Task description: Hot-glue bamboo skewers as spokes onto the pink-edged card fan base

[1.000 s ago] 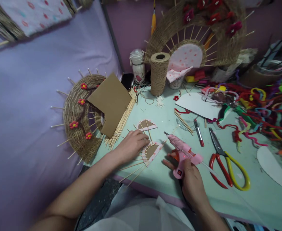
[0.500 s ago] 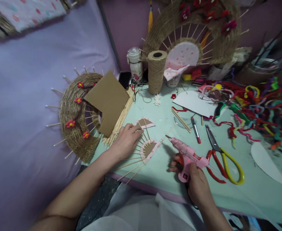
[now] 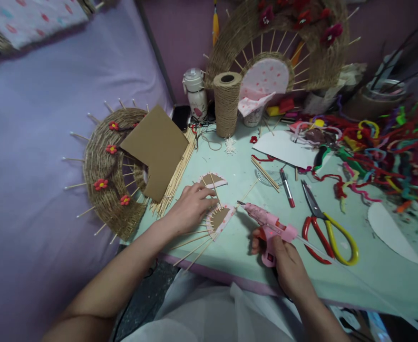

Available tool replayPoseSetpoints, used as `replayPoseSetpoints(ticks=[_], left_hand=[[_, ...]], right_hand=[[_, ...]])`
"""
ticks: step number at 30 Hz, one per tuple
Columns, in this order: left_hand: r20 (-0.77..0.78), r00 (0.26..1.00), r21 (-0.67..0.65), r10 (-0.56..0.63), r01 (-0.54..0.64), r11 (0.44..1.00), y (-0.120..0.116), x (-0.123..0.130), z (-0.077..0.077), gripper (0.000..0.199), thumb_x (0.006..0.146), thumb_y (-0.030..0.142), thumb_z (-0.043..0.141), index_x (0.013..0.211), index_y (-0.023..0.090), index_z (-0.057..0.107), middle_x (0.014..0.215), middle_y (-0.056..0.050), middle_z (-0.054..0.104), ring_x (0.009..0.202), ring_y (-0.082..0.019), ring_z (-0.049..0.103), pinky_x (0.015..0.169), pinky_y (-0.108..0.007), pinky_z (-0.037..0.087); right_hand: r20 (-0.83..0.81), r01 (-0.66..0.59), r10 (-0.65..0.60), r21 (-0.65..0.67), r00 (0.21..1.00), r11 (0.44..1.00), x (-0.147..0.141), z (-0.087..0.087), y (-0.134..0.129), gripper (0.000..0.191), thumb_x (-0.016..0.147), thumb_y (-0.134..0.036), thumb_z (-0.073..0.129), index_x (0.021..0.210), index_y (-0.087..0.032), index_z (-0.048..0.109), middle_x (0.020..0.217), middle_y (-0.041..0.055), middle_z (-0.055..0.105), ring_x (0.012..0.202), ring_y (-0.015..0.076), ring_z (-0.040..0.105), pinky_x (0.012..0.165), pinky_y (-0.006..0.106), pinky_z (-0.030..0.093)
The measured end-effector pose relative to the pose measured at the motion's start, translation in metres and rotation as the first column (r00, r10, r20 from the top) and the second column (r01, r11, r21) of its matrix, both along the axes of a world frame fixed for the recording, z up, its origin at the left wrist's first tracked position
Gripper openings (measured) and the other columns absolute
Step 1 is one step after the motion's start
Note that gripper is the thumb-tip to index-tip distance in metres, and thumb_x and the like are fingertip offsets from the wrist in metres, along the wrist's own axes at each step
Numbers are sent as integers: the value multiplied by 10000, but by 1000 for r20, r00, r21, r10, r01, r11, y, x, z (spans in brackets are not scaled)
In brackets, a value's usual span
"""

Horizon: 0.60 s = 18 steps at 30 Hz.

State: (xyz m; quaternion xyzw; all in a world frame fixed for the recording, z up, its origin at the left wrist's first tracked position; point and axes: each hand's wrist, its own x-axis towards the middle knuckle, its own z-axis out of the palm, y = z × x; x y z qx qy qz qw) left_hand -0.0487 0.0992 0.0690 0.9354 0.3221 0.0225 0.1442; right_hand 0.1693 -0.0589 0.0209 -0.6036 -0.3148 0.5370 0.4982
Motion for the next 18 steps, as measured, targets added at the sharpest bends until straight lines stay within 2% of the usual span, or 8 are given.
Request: replayPoseSetpoints(ticks=[4, 6, 11, 18], left_hand=[[42, 971, -35, 233, -232, 972, 6, 13, 1, 199, 928, 236, 582, 1061, 203, 726, 1138, -67, 694, 1089, -249, 545, 948, -419, 390], [31, 950, -50, 310, -308, 950, 8, 20, 0, 157, 898, 235, 616, 989, 205, 740, 1093, -65, 694, 1070, -254, 553, 930, -415, 395], [-33, 941, -56, 338, -339, 939, 5, 35, -3, 107, 854, 221, 639, 889, 220, 741, 1047, -53, 701, 1094, -278, 544, 883, -420, 385], [-74, 928, -20, 364, -367, 930, -4, 41, -6, 116, 841, 264, 674, 920, 195, 722, 1094, -74, 707, 1121, -295, 540, 882, -431, 386]], right_hand=[[36, -14, 15, -28, 999, 1000, 0, 0, 1, 713, 802, -810, 483, 927, -146, 711, 760, 94, 729, 698, 202, 677, 706, 313, 554], [37, -16, 18, -47, 999, 999, 0, 0, 1, 739, 788, -827, 477, 935, -142, 711, 772, 103, 736, 711, 210, 684, 707, 316, 554], [33, -43, 45, -56, 998, 998, 1, -3, 0, 773, 781, -837, 471, 965, -126, 713, 791, 114, 741, 730, 210, 688, 718, 309, 544], [42, -57, 59, -47, 997, 997, 2, -5, 0, 761, 806, -820, 455, 973, -120, 701, 808, 109, 735, 729, 193, 677, 716, 293, 534]])
